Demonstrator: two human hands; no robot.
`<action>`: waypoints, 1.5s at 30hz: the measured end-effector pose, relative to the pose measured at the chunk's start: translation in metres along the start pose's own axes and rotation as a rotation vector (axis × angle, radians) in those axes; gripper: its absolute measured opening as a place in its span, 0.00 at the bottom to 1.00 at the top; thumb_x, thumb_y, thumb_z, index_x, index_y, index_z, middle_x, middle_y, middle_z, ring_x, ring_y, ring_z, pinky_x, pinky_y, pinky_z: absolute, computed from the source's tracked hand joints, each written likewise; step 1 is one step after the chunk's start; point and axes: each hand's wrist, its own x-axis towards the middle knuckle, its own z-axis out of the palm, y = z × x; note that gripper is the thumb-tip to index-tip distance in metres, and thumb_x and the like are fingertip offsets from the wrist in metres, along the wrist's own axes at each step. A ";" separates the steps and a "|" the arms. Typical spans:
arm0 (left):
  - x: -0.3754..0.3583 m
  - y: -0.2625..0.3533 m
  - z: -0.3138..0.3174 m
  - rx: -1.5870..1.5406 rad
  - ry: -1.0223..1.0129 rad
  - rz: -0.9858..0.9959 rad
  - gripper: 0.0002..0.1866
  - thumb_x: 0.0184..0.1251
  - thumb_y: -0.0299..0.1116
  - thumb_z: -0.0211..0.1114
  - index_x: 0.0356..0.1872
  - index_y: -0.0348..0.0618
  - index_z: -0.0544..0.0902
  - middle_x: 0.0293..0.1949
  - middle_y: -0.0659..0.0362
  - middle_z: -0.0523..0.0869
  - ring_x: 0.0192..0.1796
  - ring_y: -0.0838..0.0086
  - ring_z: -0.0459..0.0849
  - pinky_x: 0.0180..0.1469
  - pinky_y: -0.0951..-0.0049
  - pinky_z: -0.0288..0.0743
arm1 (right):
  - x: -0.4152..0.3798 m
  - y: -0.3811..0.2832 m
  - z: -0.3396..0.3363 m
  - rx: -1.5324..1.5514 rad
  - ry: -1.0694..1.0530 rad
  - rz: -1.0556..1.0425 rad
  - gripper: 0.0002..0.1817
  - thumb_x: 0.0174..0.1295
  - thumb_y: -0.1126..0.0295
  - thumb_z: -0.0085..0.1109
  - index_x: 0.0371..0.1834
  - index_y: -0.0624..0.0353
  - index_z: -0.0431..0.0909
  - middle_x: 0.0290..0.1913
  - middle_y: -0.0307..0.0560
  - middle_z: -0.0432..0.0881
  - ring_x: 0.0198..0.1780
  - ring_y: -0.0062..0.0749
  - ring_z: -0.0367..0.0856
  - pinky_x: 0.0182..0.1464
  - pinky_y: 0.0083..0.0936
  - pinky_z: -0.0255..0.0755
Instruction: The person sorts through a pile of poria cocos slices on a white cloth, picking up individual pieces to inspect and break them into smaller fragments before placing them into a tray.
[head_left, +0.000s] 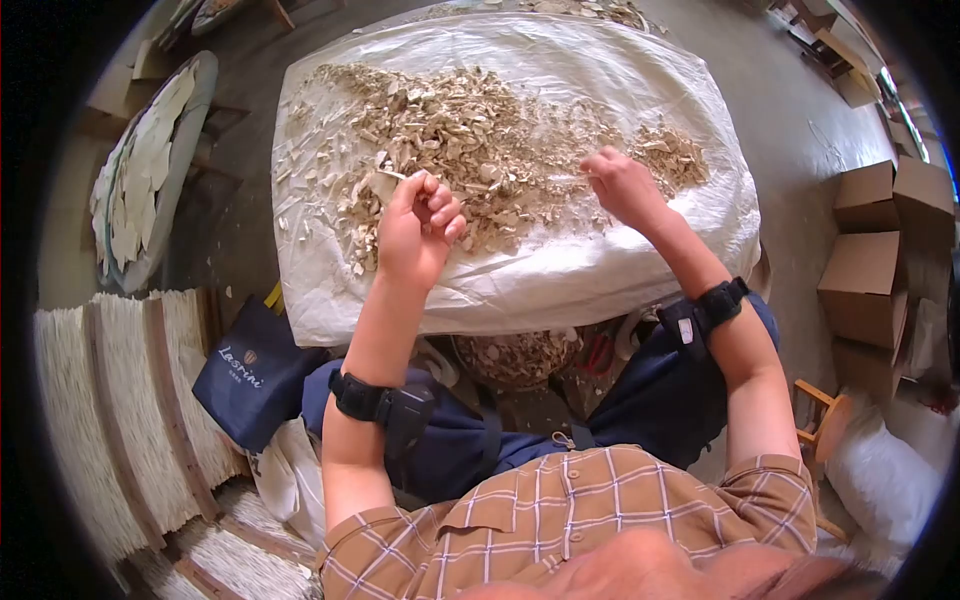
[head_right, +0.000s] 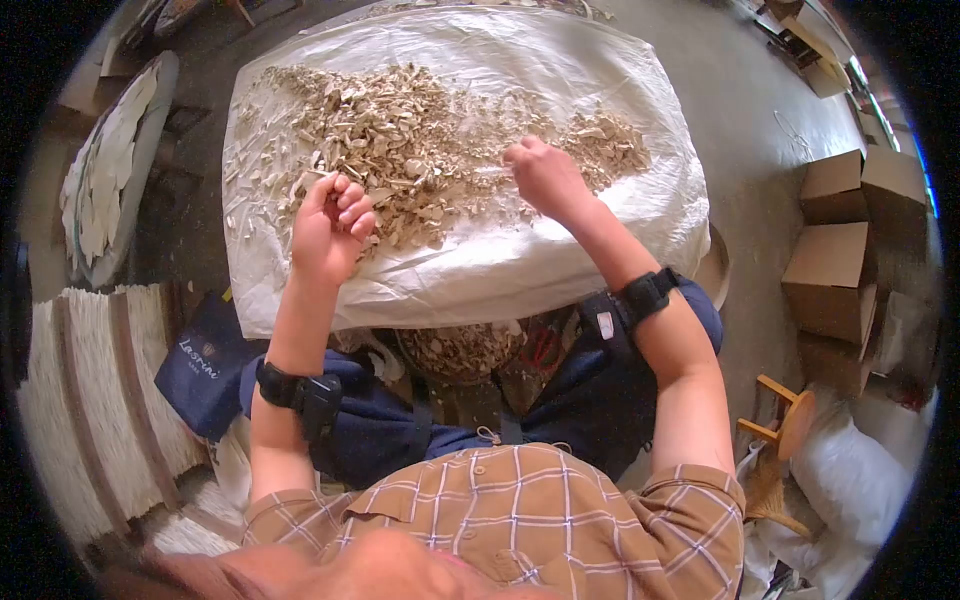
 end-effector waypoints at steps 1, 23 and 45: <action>0.000 0.001 0.002 -0.004 0.003 0.003 0.10 0.65 0.34 0.45 0.23 0.45 0.65 0.18 0.66 0.61 0.19 0.81 0.59 0.20 0.80 0.55 | 0.005 0.002 0.006 -0.001 -0.004 -0.004 0.09 0.53 0.77 0.43 0.32 0.59 0.75 0.35 0.54 0.75 0.36 0.45 0.77 0.38 0.35 0.72; 0.011 0.017 0.020 -0.097 -0.024 0.059 0.09 0.65 0.33 0.46 0.26 0.42 0.68 0.21 0.64 0.63 0.21 0.80 0.61 0.24 0.79 0.57 | 0.005 -0.029 0.012 0.088 -0.155 -0.181 0.04 0.53 0.71 0.53 0.32 0.53 0.77 0.34 0.42 0.76 0.32 0.34 0.77 0.35 0.26 0.72; 0.021 0.010 0.014 -0.024 -0.029 0.136 0.08 0.67 0.29 0.43 0.36 0.35 0.68 0.30 0.56 0.72 0.29 0.75 0.69 0.35 0.73 0.69 | 0.007 -0.073 0.049 -0.023 -0.234 -0.475 0.04 0.50 0.72 0.53 0.29 0.57 0.75 0.31 0.45 0.71 0.34 0.38 0.75 0.35 0.31 0.71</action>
